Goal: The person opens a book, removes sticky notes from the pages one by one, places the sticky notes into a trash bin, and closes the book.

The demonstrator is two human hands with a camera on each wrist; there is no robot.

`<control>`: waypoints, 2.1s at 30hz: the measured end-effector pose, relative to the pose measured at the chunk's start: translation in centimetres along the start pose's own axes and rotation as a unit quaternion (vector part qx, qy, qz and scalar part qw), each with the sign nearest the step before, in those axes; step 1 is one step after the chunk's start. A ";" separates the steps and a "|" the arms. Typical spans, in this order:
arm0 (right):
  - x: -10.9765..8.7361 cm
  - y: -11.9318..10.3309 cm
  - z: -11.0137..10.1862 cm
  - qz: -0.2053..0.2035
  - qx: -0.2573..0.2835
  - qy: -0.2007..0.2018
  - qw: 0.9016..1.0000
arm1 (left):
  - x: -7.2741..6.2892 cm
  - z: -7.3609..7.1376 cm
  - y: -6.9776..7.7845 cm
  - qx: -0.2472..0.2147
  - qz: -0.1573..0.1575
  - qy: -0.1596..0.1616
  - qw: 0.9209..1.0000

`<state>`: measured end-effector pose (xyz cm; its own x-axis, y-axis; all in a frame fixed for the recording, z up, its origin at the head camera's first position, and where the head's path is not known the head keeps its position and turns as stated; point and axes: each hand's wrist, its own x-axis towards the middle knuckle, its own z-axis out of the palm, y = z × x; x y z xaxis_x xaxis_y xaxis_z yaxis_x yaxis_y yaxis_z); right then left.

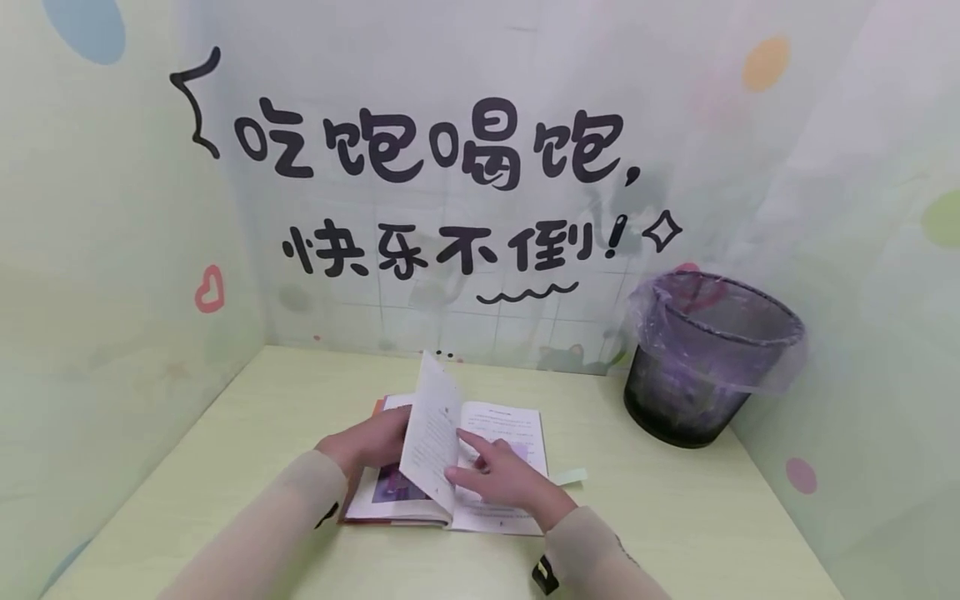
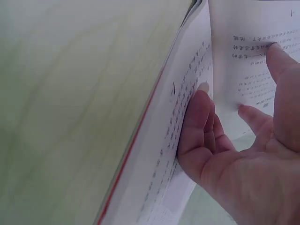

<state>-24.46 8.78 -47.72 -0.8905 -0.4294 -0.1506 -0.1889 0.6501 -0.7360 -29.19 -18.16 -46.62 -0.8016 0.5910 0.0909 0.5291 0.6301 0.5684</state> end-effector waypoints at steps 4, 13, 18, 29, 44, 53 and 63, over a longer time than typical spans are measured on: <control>0.1 -1.0 0.6 0.030 -0.040 0.009 0.999 | -1.3 -2.0 -1.7 0.012 -0.058 0.022 0.998; 0.3 -1.8 1.6 0.051 -0.071 0.031 0.996 | -2.9 -6.0 -3.0 0.049 -0.126 0.106 0.985; 0.5 -2.2 2.2 0.057 -0.108 0.038 0.992 | -1.3 -5.7 -0.1 0.030 -0.118 0.083 0.989; 0.4 -2.5 2.3 0.031 -0.135 0.047 0.989 | 2.4 -1.0 5.2 0.030 -0.093 -0.082 0.992; 0.1 -2.4 2.2 0.026 -0.145 0.040 0.988 | 1.9 0.2 4.4 0.012 -0.118 -0.103 0.988; 0.1 -2.2 2.0 0.026 -0.146 0.032 0.988 | 1.9 0.6 3.8 0.030 -0.114 -0.094 0.989; -0.2 -1.4 1.3 0.045 -0.102 0.016 0.994 | 1.7 0.8 3.6 0.031 -0.104 -0.097 0.989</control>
<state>-23.48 7.14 -47.56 -0.9193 -0.3465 -0.1866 -0.1854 0.7995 -0.5713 -28.46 -14.46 -45.04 -0.8293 0.5271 -0.1855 0.3788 0.7744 0.5068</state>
